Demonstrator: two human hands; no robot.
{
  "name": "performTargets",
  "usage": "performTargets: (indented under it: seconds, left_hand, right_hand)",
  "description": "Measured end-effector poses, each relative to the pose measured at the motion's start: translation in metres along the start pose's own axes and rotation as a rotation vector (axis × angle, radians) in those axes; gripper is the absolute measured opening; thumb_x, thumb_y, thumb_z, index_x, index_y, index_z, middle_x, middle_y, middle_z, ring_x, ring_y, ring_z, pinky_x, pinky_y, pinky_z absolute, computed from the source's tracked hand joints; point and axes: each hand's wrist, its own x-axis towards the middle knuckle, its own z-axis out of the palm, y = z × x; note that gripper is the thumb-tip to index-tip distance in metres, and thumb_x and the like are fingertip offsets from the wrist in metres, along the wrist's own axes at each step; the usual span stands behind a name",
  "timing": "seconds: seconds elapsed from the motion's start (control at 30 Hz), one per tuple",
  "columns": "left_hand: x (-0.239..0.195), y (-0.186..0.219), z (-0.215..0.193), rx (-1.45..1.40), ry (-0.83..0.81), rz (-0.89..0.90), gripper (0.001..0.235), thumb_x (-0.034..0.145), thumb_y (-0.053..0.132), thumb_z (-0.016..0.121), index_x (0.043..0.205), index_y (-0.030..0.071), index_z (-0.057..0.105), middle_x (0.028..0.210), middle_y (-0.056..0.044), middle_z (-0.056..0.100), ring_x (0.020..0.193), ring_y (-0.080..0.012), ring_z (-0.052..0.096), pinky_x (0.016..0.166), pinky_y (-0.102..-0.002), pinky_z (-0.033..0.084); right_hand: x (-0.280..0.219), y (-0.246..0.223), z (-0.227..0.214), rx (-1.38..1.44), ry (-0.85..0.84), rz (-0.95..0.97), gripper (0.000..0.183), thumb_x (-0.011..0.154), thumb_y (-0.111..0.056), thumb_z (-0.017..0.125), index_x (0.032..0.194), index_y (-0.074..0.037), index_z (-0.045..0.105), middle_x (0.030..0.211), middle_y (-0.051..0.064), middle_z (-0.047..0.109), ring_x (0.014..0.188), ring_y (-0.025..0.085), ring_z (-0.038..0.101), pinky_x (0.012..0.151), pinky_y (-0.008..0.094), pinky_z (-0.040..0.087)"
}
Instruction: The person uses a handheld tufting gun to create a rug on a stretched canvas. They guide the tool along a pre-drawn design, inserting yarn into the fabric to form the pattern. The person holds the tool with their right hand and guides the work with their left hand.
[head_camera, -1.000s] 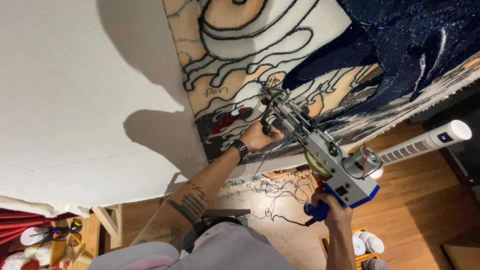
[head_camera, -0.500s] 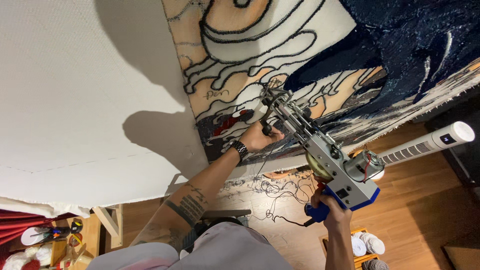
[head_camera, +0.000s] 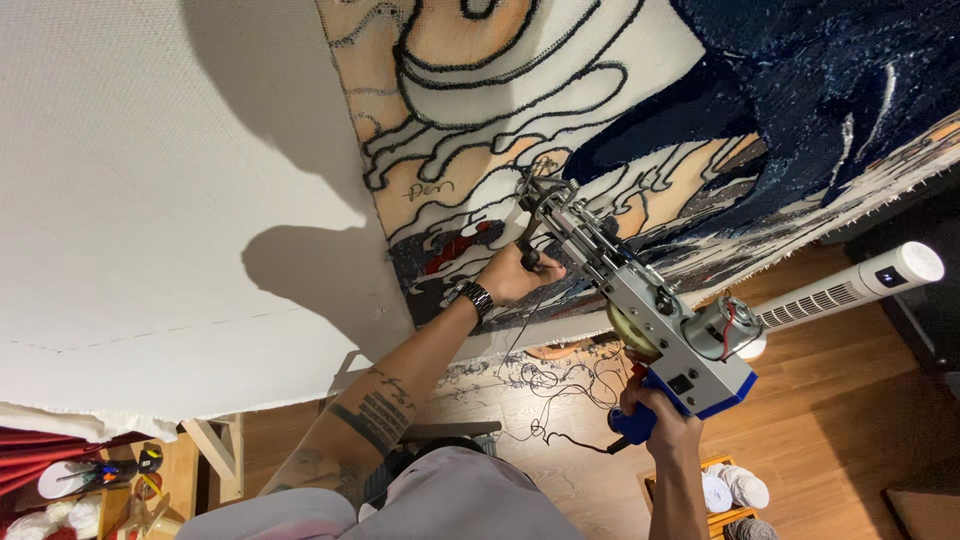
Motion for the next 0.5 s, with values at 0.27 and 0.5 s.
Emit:
performTargets:
  seconds: [0.27, 0.5]
  left_hand:
    - [0.012, 0.006, -0.013, 0.04, 0.076, 0.045, 0.032, 0.079, 0.036, 0.086, 0.096, 0.01, 0.081, 0.108, -0.007, 0.082, 0.106, -0.0169, 0.077, 0.098, -0.032, 0.064]
    - [0.03, 0.011, -0.035, 0.06, 0.126, -0.011, 0.058, 0.069, 0.051, 0.086, 0.113, 0.012, 0.081, 0.121, -0.007, 0.079, 0.116, -0.0154, 0.073, 0.099, -0.03, 0.06]
  right_hand:
    - [0.014, 0.014, 0.018, 0.016, 0.105, -0.014, 0.025, 0.07, 0.008, 0.058, 0.095, 0.011, 0.061, 0.082, 0.022, 0.062, 0.045, 0.027, 0.047, 0.043, 0.037, 0.04]
    - [0.028, -0.006, 0.065, 0.013, 0.041, -0.085, 0.032, 0.071, 0.007, 0.057, 0.102, 0.017, 0.063, 0.063, 0.019, 0.051, 0.045, 0.024, 0.044, 0.046, 0.034, 0.036]
